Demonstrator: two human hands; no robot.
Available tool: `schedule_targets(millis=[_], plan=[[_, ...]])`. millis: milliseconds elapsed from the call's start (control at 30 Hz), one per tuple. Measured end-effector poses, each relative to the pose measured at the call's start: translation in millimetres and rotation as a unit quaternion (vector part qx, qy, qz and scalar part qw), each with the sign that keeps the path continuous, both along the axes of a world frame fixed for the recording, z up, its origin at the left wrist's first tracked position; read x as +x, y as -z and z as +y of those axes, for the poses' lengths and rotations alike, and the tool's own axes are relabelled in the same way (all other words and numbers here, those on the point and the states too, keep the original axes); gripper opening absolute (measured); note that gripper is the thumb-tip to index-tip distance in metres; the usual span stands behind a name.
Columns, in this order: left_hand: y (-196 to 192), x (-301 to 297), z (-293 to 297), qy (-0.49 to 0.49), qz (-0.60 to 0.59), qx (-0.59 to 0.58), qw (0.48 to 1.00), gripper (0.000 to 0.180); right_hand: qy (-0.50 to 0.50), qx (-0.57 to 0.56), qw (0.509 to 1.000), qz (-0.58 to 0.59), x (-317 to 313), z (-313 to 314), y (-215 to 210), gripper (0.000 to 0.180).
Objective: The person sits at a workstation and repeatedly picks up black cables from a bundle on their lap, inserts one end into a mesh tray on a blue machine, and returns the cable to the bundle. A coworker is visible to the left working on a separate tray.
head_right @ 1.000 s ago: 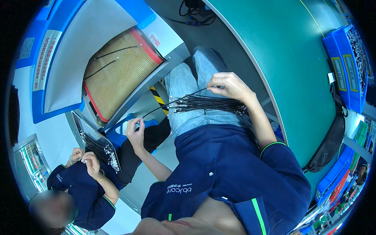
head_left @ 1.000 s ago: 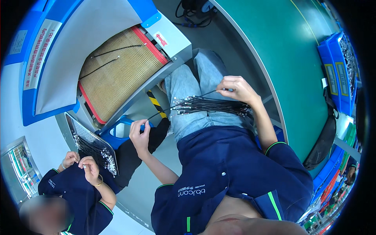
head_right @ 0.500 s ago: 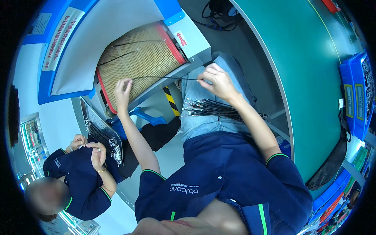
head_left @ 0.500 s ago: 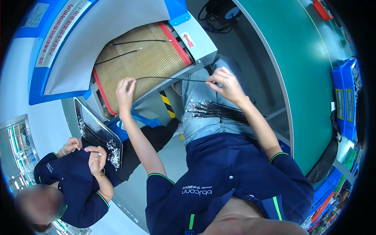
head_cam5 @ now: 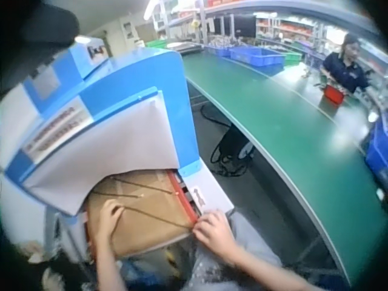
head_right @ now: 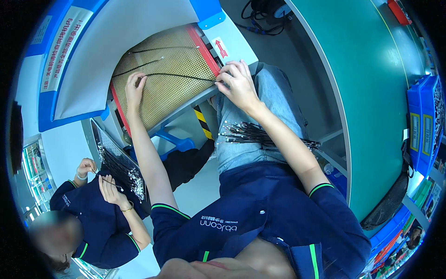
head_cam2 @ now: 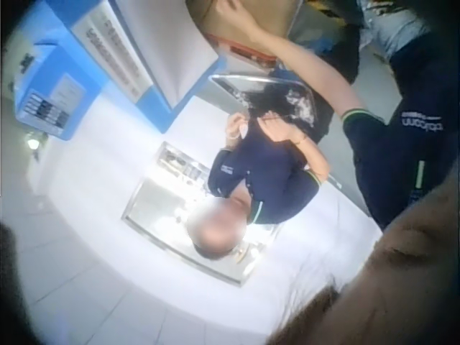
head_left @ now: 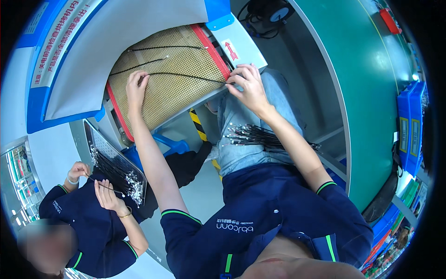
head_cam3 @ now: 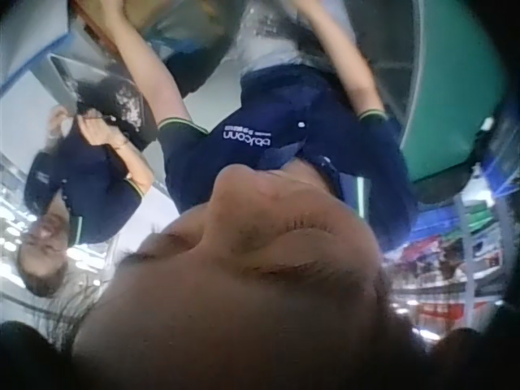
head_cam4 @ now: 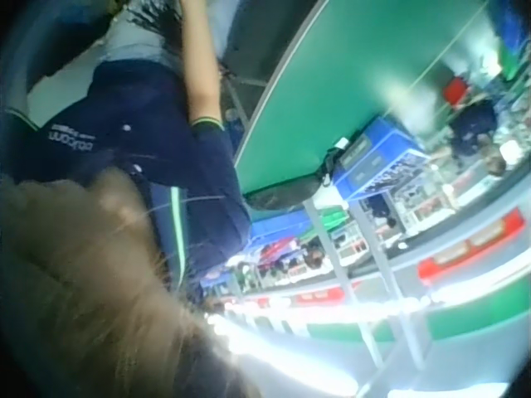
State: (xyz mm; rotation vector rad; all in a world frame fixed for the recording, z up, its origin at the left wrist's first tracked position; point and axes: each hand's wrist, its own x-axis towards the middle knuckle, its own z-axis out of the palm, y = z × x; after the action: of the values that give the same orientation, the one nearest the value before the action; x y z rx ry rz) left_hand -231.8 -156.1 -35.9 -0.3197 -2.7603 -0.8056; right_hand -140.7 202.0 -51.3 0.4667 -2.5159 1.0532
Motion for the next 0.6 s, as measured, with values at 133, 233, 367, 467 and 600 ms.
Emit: schedule_targets(millis=[133, 233, 367, 467, 600], plan=[[0.7, -2.4, 3.0, -0.027, -0.016, 0.001, 1.0, 0.023, -0.02, -0.037, 0.999, -0.01, 6.5, 11.6, -11.3, 0.019], [-9.0, 15.8, 16.5, -0.066, 0.016, 0.0, 0.998, 0.029, -0.036, -0.065, 0.997, -0.002, 23.3, 36.1, -15.5, 0.019], [-10.9, 64.4, 51.1, -0.073, 0.065, 0.032, 0.995, 0.028, -0.05, -0.046, 0.97, -0.235, 67.9, 81.9, -14.2, 0.022], [-6.4, 117.9, 94.9, -0.053, 0.027, 0.099, 0.993, 0.025, -0.088, 0.038, 0.93, -0.355, 102.2, 106.8, -12.3, 0.025], [14.3, 179.3, 147.2, 0.019, -0.056, 0.14, 0.988, 0.023, -0.121, 0.105, 0.918, -0.363, 133.7, 115.6, 0.1, 0.021]])
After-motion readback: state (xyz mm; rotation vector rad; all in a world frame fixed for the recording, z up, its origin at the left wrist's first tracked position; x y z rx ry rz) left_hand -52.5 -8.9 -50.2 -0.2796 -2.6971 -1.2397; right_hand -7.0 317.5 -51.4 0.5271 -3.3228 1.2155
